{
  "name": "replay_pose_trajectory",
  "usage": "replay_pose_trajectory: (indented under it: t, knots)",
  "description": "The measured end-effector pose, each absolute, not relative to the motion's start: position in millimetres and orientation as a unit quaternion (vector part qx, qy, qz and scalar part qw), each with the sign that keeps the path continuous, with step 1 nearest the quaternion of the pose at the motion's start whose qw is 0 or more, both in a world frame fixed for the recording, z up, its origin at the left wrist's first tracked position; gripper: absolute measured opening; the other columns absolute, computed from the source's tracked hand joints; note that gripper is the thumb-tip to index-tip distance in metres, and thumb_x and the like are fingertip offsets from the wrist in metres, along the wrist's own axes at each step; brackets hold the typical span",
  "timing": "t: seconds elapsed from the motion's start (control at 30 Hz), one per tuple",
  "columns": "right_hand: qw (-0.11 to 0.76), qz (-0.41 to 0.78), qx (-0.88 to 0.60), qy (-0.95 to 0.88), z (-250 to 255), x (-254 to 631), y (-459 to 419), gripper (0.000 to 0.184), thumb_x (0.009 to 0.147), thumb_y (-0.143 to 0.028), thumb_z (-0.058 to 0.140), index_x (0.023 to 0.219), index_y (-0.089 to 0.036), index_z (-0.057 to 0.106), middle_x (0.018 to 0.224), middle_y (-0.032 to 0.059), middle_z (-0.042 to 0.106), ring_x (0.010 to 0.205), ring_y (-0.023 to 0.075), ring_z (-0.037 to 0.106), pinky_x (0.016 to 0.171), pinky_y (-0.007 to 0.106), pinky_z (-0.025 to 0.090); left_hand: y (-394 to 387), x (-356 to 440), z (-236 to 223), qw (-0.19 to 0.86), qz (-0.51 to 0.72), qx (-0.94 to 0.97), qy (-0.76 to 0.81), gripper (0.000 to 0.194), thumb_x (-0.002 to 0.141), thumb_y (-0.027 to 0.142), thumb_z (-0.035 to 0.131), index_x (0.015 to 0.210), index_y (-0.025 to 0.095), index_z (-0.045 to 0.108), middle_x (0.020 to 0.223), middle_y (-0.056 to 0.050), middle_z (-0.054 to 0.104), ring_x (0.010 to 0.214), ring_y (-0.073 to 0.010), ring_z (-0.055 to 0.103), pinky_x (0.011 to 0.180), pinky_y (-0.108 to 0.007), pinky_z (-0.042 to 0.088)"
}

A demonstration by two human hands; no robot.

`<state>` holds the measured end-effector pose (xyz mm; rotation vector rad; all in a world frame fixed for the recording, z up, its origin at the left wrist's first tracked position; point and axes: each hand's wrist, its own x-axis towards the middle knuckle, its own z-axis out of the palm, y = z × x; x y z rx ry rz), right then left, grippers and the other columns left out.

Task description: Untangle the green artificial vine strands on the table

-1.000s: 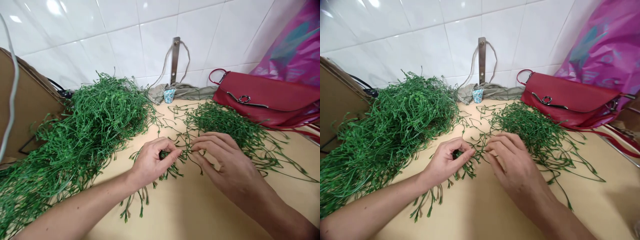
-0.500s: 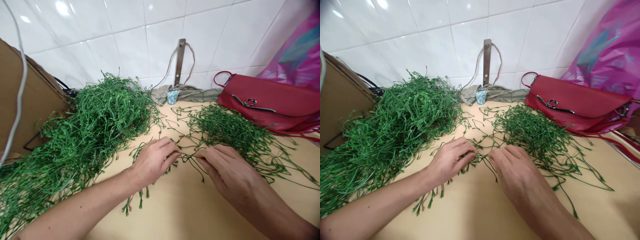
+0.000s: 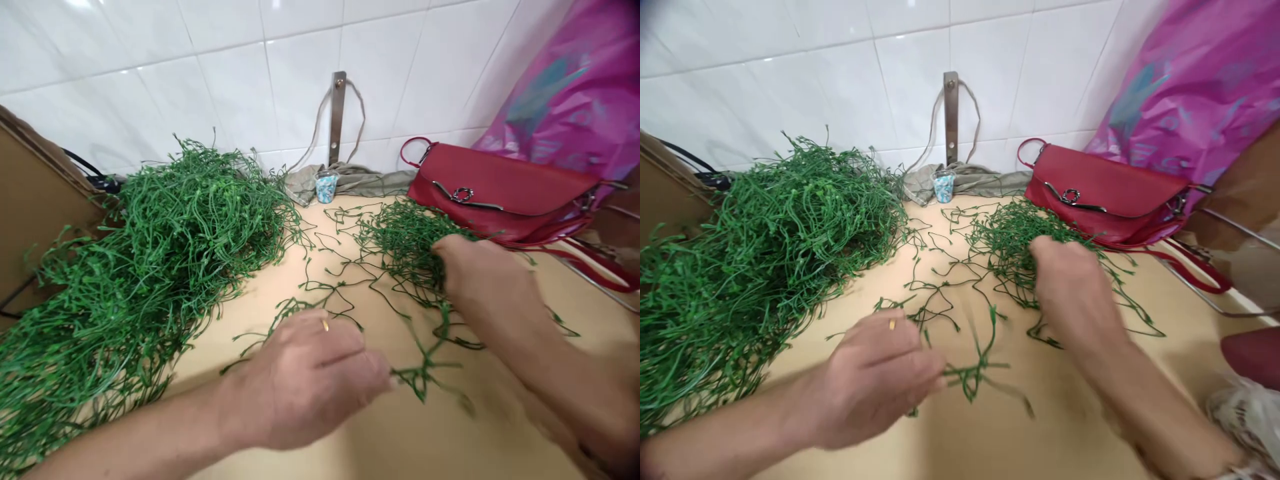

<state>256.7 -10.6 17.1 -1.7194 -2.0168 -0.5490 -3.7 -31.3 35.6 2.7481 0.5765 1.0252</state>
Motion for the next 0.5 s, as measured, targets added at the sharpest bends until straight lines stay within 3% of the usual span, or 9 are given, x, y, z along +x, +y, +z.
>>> replay_pose_trajectory:
  t: [0.07, 0.17, 0.23, 0.3, 0.4, 0.5]
  knots:
    - [0.238, -0.197, -0.643, -0.701, 22, 269, -6, 0.026, 0.101, -0.025, 0.041, 0.095, -0.021, 0.065, 0.068, 0.0088, 0.058, 0.066, 0.0266, 0.054, 0.059, 0.038, 0.04, -30, -5, 35, 0.119, 0.36, 0.895, 0.235, 0.025, 0.105, 0.022, 0.047, 0.087, 0.017, 0.065, 0.065, 0.003, 0.058, 0.059, -0.0103, 0.05, 0.057, -0.024, 0.039]
    - [0.289, -0.181, -0.646, -0.683, 28, 268, -6, 0.045, 0.104, -0.027, 0.027, 0.122, -0.015, 0.066, 0.097, 0.0194, 0.069, 0.094, 0.0376, 0.065, 0.081, 0.055, 0.051, -15, -5, 28, 0.252, 0.356, 0.816, 0.38, 0.029, 0.104, 0.027, 0.048, 0.082, 0.017, 0.063, 0.071, 0.001, 0.063, 0.067, -0.0103, 0.058, 0.063, -0.022, 0.044]
    - [0.304, -0.175, -0.649, -0.675, 32, 260, -9, 0.055, 0.105, -0.028, 0.019, 0.137, -0.012, 0.06, 0.126, 0.0255, 0.063, 0.119, 0.0492, 0.059, 0.094, 0.07, 0.046, -5, -5, 22, 0.301, 0.369, 0.771, 0.423, 0.029, 0.104, 0.031, 0.05, 0.083, 0.017, 0.065, 0.076, 0.001, 0.066, 0.073, -0.0113, 0.061, 0.069, -0.022, 0.046]
    - [0.326, -0.178, -0.64, -0.673, 34, 253, -14, 0.056, 0.105, -0.031, 0.019, 0.146, -0.016, 0.055, 0.148, 0.0237, 0.051, 0.134, 0.0569, 0.046, 0.101, 0.078, 0.038, 0, -5, 17, 0.326, 0.375, 0.756, 0.427, 0.027, 0.102, 0.032, 0.053, 0.084, 0.017, 0.066, 0.078, 0.001, 0.068, 0.074, -0.0116, 0.061, 0.071, -0.023, 0.046]
    - [0.367, -0.165, -0.579, -0.709, 34, 243, -22, 0.047, 0.105, -0.027, 0.032, 0.148, -0.028, 0.052, 0.15, 0.0156, 0.053, 0.138, 0.0469, 0.048, 0.109, 0.072, 0.039, 0, -4, 14, 0.33, 0.366, 0.761, 0.423, 0.024, 0.099, 0.032, 0.057, 0.082, 0.017, 0.067, 0.075, 0.001, 0.066, 0.072, -0.0116, 0.059, 0.069, -0.023, 0.044]
    - [0.404, -0.136, -0.485, -0.763, 27, 230, -27, 0.035, 0.101, -0.02, 0.05, 0.133, -0.023, 0.062, 0.128, 0.0152, 0.068, 0.123, 0.0322, 0.062, 0.108, 0.053, 0.049, -1, -1, 12, 0.314, 0.356, 0.768, 0.431, 0.022, 0.096, 0.032, 0.062, 0.08, 0.017, 0.066, 0.072, 0.001, 0.063, 0.07, -0.0114, 0.057, 0.066, -0.023, 0.043]
